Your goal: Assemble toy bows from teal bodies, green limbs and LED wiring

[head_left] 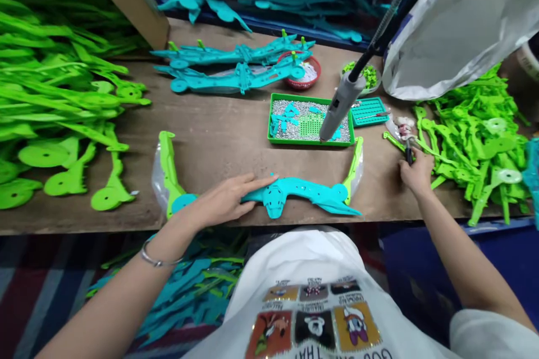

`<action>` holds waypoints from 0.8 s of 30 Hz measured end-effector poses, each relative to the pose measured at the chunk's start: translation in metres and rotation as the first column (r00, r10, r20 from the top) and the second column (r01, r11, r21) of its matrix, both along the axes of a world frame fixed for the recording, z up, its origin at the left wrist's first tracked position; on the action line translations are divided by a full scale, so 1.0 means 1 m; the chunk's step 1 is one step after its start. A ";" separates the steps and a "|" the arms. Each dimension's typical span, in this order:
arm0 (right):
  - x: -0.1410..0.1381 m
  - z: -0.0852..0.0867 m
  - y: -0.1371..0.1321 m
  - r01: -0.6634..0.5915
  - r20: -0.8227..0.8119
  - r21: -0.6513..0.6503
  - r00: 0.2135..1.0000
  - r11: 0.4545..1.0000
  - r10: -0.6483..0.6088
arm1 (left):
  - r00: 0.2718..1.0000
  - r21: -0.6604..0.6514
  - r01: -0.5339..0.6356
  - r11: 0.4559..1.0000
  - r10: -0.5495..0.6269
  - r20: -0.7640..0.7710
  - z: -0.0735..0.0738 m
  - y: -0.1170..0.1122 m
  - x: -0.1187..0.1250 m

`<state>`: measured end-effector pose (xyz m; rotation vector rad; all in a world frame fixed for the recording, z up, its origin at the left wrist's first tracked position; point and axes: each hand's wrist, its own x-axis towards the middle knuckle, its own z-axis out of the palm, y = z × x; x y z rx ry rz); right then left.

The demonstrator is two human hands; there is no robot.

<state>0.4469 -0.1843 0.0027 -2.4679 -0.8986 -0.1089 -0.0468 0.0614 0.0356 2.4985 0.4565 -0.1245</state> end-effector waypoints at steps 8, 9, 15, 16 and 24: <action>-0.112 0.022 0.033 0.038 -0.947 0.203 0.263 0.978 0.186 | 1.000 0.108 -0.017 0.994 0.016 0.014 0.006 0.010 0.010; -0.119 0.022 0.036 0.068 -0.962 0.207 0.197 0.976 0.190 | 0.999 0.109 -0.046 0.993 0.043 0.025 0.012 0.006 0.011; -0.128 0.026 0.041 0.125 -0.969 0.244 0.072 0.962 0.236 | 0.885 -0.684 -0.356 0.637 0.464 -0.028 0.047 -0.088 0.037; -0.129 0.027 0.040 0.119 -0.967 0.254 0.055 0.960 0.249 | 0.893 -0.850 -0.335 0.407 0.424 -0.149 0.044 -0.108 0.048; -0.134 0.035 0.032 0.045 -0.941 0.337 0.024 0.940 0.337 | 0.573 -0.941 -0.184 -0.284 0.747 -0.338 -0.008 -0.161 0.133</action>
